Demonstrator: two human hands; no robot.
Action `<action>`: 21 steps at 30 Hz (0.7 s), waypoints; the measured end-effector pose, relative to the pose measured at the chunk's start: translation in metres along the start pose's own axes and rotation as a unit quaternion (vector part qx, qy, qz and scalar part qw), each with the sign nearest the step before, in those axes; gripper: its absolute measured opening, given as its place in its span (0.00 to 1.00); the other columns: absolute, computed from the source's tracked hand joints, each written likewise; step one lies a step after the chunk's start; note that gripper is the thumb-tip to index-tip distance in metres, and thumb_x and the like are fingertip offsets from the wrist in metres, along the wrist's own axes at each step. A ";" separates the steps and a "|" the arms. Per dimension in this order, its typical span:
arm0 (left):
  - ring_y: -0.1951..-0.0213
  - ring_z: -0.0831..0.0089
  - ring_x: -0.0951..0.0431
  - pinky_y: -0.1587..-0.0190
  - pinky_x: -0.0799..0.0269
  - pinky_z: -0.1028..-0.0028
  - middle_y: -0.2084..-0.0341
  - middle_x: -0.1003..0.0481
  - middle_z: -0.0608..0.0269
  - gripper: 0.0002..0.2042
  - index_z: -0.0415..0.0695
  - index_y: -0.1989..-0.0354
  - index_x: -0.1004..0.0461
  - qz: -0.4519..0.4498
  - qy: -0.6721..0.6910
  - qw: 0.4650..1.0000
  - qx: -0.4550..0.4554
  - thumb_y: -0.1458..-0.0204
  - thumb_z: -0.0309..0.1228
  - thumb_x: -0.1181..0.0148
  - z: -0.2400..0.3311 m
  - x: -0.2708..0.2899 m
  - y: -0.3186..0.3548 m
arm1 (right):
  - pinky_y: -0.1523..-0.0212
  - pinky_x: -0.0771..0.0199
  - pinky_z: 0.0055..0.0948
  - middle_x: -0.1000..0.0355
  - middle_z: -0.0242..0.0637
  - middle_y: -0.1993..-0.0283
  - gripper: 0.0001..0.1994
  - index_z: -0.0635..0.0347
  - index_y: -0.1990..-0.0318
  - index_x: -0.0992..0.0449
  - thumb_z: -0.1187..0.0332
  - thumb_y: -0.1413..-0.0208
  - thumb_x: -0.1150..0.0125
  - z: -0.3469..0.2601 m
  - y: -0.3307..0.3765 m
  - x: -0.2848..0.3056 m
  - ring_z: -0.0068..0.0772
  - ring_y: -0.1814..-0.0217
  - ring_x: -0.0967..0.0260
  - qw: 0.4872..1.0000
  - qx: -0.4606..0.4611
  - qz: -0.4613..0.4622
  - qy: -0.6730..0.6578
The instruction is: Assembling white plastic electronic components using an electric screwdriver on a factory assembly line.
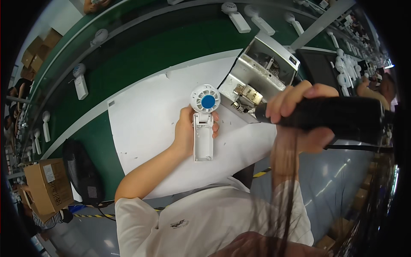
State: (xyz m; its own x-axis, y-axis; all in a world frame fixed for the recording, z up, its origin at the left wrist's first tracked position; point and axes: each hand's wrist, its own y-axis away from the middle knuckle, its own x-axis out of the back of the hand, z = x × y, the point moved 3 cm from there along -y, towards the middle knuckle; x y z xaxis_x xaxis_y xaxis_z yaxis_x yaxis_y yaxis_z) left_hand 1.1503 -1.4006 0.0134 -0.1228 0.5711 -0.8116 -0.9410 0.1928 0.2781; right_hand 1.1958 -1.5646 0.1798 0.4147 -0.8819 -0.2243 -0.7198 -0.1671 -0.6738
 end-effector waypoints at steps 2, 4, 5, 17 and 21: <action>0.72 0.68 0.28 0.73 0.28 0.68 0.67 0.27 0.57 0.23 0.42 0.56 0.33 -0.018 0.008 1.000 -0.014 0.36 0.50 0.67 -0.011 0.008 -0.003 | 0.72 0.28 0.26 0.34 0.37 0.75 0.36 0.64 0.54 0.42 0.41 0.52 0.33 0.015 0.002 0.005 0.28 0.76 0.33 0.997 -0.023 0.035 0.066; 0.67 0.69 0.25 0.68 0.25 0.68 0.58 0.29 0.58 0.26 0.43 0.46 0.40 -0.046 0.001 0.997 -0.058 0.37 0.55 0.58 -0.018 0.017 -0.007 | 0.76 0.30 0.29 0.36 0.38 0.76 0.36 0.62 0.54 0.42 0.37 0.51 0.38 0.033 0.008 0.006 0.30 0.79 0.36 0.991 0.002 0.027 0.133; 0.67 0.69 0.25 0.68 0.25 0.68 0.58 0.29 0.58 0.26 0.43 0.46 0.40 -0.040 0.005 0.997 -0.062 0.37 0.55 0.58 -0.021 0.021 -0.008 | 0.78 0.31 0.31 0.37 0.39 0.76 0.36 0.61 0.53 0.42 0.36 0.50 0.40 0.039 0.009 0.005 0.31 0.81 0.37 0.984 0.022 0.015 0.179; 0.62 0.73 0.26 0.61 0.25 0.70 0.59 0.29 0.60 0.20 0.46 0.43 0.43 0.000 -0.053 0.998 -0.018 0.35 0.47 0.56 -0.013 0.014 -0.014 | 0.74 0.28 0.36 0.34 0.45 0.69 0.37 0.65 0.50 0.45 0.40 0.49 0.37 0.060 0.030 -0.018 0.36 0.76 0.34 0.979 -0.012 -0.113 -0.172; 0.54 0.77 0.30 0.50 0.31 0.74 0.56 0.30 0.64 0.20 0.51 0.41 0.43 -0.009 -0.084 0.996 -0.027 0.33 0.48 0.62 -0.011 0.017 -0.014 | 0.83 0.34 0.30 0.39 0.35 0.77 0.39 0.56 0.55 0.41 0.27 0.53 0.46 0.078 0.035 -0.026 0.28 0.84 0.40 0.993 -0.024 -0.066 -0.098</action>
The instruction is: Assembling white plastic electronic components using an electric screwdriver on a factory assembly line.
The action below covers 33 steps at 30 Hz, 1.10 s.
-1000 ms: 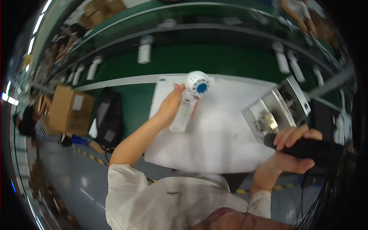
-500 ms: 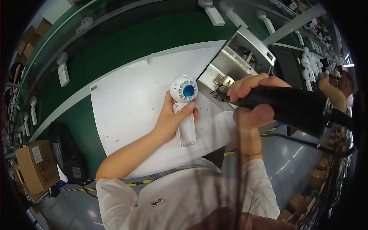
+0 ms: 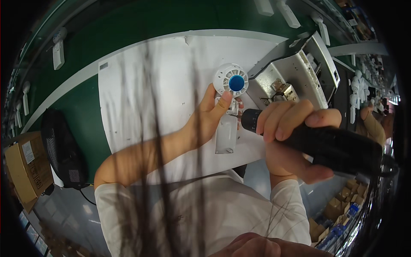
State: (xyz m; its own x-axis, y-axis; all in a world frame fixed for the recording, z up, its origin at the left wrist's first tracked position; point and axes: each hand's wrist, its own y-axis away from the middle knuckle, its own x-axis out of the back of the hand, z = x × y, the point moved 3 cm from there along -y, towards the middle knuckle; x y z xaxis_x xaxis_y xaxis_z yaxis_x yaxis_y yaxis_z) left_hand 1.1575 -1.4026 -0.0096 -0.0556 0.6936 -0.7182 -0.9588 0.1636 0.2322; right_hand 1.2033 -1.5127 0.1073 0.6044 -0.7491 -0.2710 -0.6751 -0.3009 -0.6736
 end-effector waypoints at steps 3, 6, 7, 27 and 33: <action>0.50 0.77 0.31 0.47 0.33 0.73 0.51 0.31 0.65 0.21 0.51 0.37 0.45 -0.011 -0.037 0.999 -0.007 0.33 0.47 0.62 -0.003 0.000 -0.004 | 0.82 0.33 0.31 0.39 0.35 0.77 0.39 0.56 0.54 0.42 0.26 0.52 0.49 0.006 0.000 0.003 0.29 0.84 0.40 0.998 -0.039 -0.004 0.043; 0.55 0.77 0.28 0.56 0.26 0.73 0.56 0.29 0.62 0.19 0.44 0.43 0.43 0.033 -0.048 0.995 -0.078 0.33 0.44 0.58 -0.008 0.004 -0.007 | 0.73 0.29 0.31 0.35 0.38 0.72 0.37 0.60 0.53 0.44 0.36 0.54 0.40 0.012 0.000 0.008 0.31 0.76 0.35 0.995 -0.095 -0.039 0.010; 0.54 0.78 0.29 0.55 0.27 0.74 0.56 0.29 0.62 0.18 0.44 0.43 0.43 0.026 -0.053 0.996 -0.068 0.33 0.43 0.58 -0.008 0.004 -0.007 | 0.70 0.28 0.31 0.34 0.40 0.70 0.37 0.62 0.52 0.44 0.40 0.54 0.36 0.013 0.001 0.010 0.31 0.74 0.34 0.993 -0.110 -0.050 -0.003; 0.61 0.74 0.26 0.62 0.24 0.69 0.58 0.30 0.65 0.16 0.51 0.46 0.40 0.021 0.046 0.999 -0.009 0.35 0.46 0.54 -0.012 -0.010 -0.026 | 0.76 0.28 0.30 0.36 0.39 0.75 0.38 0.61 0.53 0.43 0.32 0.50 0.46 -0.033 -0.020 0.052 0.31 0.79 0.36 0.964 0.067 0.135 0.219; 0.61 0.75 0.26 0.62 0.24 0.71 0.58 0.31 0.64 0.19 0.48 0.43 0.42 0.018 0.051 0.998 -0.017 0.33 0.48 0.62 -0.017 0.001 -0.023 | 0.80 0.32 0.31 0.38 0.38 0.77 0.37 0.60 0.55 0.41 0.30 0.49 0.49 -0.013 -0.018 0.036 0.30 0.83 0.39 0.997 -0.022 0.053 0.047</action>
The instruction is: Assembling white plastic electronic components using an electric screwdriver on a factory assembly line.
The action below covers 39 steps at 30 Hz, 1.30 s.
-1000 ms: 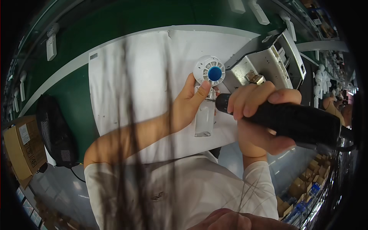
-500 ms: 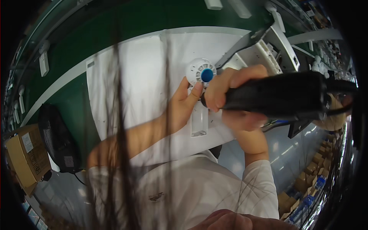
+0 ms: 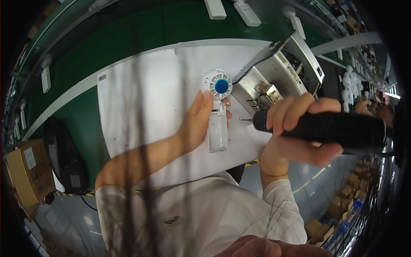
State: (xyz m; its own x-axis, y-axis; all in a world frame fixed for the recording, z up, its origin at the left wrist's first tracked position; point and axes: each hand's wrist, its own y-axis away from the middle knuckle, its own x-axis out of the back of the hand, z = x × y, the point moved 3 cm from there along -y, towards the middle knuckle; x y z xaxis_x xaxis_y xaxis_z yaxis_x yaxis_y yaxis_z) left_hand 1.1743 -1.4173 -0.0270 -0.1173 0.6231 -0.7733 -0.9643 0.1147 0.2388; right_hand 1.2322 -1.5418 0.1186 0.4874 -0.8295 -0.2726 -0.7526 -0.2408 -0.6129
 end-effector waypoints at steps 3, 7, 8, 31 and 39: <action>0.62 0.76 0.27 0.61 0.24 0.72 0.59 0.30 0.65 0.20 0.46 0.47 0.39 0.023 -0.019 1.000 0.006 0.33 0.49 0.67 -0.005 -0.001 -0.003 | 0.83 0.34 0.31 0.39 0.37 0.78 0.36 0.59 0.56 0.40 0.29 0.48 0.51 0.012 0.013 -0.009 0.29 0.85 0.41 0.997 0.018 -0.042 -0.067; 0.61 0.80 0.28 0.58 0.27 0.76 0.61 0.29 0.66 0.20 0.46 0.49 0.37 0.010 -0.046 0.999 -0.024 0.33 0.50 0.66 -0.009 0.004 -0.008 | 0.72 0.28 0.34 0.34 0.41 0.71 0.39 0.61 0.53 0.43 0.35 0.55 0.37 0.029 0.017 -0.013 0.33 0.75 0.34 0.988 -0.101 -0.076 -0.093; 0.60 0.81 0.29 0.56 0.29 0.77 0.62 0.30 0.67 0.20 0.46 0.50 0.36 0.010 -0.044 0.998 -0.033 0.33 0.50 0.66 -0.007 0.003 -0.008 | 0.72 0.28 0.32 0.34 0.41 0.71 0.40 0.61 0.54 0.43 0.35 0.57 0.37 0.034 0.018 -0.011 0.32 0.75 0.34 0.989 -0.088 -0.077 -0.087; 0.62 0.74 0.24 0.57 0.27 0.73 0.58 0.24 0.59 0.22 0.44 0.44 0.35 0.162 -0.217 0.963 0.010 0.36 0.49 0.55 0.051 -0.002 -0.017 | 0.80 0.33 0.30 0.37 0.39 0.78 0.39 0.61 0.53 0.42 0.28 0.50 0.50 0.033 -0.005 0.017 0.31 0.83 0.39 0.996 -0.009 -0.067 -0.056; 0.53 0.46 0.25 0.53 0.30 0.53 0.53 0.28 0.41 0.30 0.46 0.32 0.46 0.415 -0.810 0.362 -0.204 0.42 0.39 0.46 0.257 0.181 -0.137 | 0.85 0.34 0.27 0.39 0.38 0.80 0.35 0.61 0.55 0.41 0.32 0.45 0.51 0.017 -0.008 0.040 0.28 0.85 0.41 0.929 0.128 0.056 0.344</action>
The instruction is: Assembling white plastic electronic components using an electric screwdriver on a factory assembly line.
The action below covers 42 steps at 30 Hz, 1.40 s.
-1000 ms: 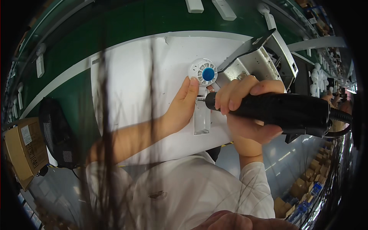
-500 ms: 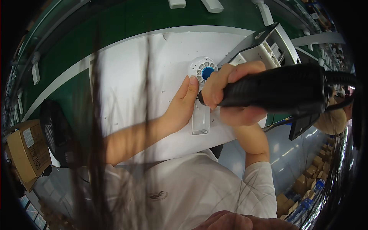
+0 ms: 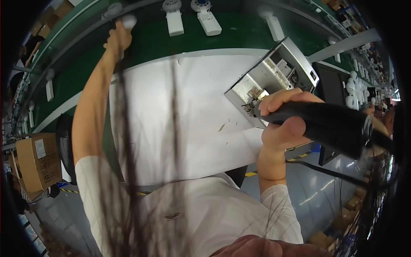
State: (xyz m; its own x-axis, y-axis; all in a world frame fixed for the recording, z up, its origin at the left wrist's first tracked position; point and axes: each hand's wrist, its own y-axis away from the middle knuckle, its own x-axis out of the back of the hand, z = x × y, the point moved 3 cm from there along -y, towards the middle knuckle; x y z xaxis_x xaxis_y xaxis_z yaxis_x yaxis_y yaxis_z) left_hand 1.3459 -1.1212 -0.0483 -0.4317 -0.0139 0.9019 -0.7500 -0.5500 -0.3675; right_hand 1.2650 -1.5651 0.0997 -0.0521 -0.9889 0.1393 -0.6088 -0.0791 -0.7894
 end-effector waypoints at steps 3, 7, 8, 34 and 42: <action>0.49 0.34 0.31 0.47 0.38 0.41 0.46 0.34 0.36 0.26 0.43 0.42 0.35 0.018 -0.166 0.985 -0.052 0.49 0.40 0.44 0.050 -0.005 -0.021 | 0.84 0.31 0.29 0.40 0.37 0.81 0.34 0.60 0.59 0.43 0.33 0.45 0.50 0.011 0.007 0.002 0.28 0.85 0.39 0.940 -0.180 -0.035 -0.287; 0.40 0.30 0.40 0.40 0.38 0.46 0.43 0.40 0.25 0.52 0.32 0.36 0.46 -0.056 0.123 0.991 0.001 0.57 0.66 0.40 0.140 -0.050 -0.023 | 0.85 0.31 0.30 0.40 0.38 0.81 0.33 0.60 0.60 0.43 0.34 0.46 0.47 0.008 0.009 0.007 0.29 0.86 0.40 0.937 -0.130 -0.058 -0.320; 0.42 0.35 0.35 0.44 0.31 0.51 0.43 0.39 0.36 0.52 0.31 0.36 0.51 -0.100 0.076 0.992 0.022 0.58 0.61 0.36 0.143 -0.047 -0.022 | 0.85 0.31 0.30 0.40 0.38 0.81 0.33 0.60 0.60 0.43 0.34 0.46 0.47 0.009 0.011 0.008 0.29 0.86 0.40 0.935 -0.125 -0.058 -0.325; 0.63 0.73 0.25 0.63 0.23 0.70 0.60 0.28 0.59 0.22 0.47 0.40 0.51 -0.453 0.776 0.404 0.173 0.34 0.43 0.56 0.189 0.057 0.267 | 0.63 0.24 0.40 0.34 0.39 0.68 0.37 0.57 0.50 0.46 0.38 0.55 0.40 0.014 0.039 -0.011 0.35 0.70 0.30 0.891 -0.183 -0.131 -0.395; 0.62 0.74 0.26 0.62 0.24 0.71 0.61 0.28 0.59 0.22 0.45 0.40 0.51 -0.444 0.764 0.447 0.142 0.34 0.44 0.55 0.188 0.058 0.264 | 0.68 0.24 0.39 0.34 0.39 0.69 0.37 0.57 0.50 0.45 0.35 0.54 0.43 0.023 0.045 -0.018 0.35 0.72 0.30 0.904 -0.155 -0.128 -0.376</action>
State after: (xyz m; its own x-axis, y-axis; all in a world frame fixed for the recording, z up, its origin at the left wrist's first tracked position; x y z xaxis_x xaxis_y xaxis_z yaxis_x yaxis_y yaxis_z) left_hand 1.2177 -1.4242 -0.0503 -0.0277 0.7820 -0.6227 -0.9653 0.1410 0.2199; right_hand 1.2564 -1.5534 0.0481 0.6049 -0.7579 -0.2443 -0.7233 -0.3946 -0.5667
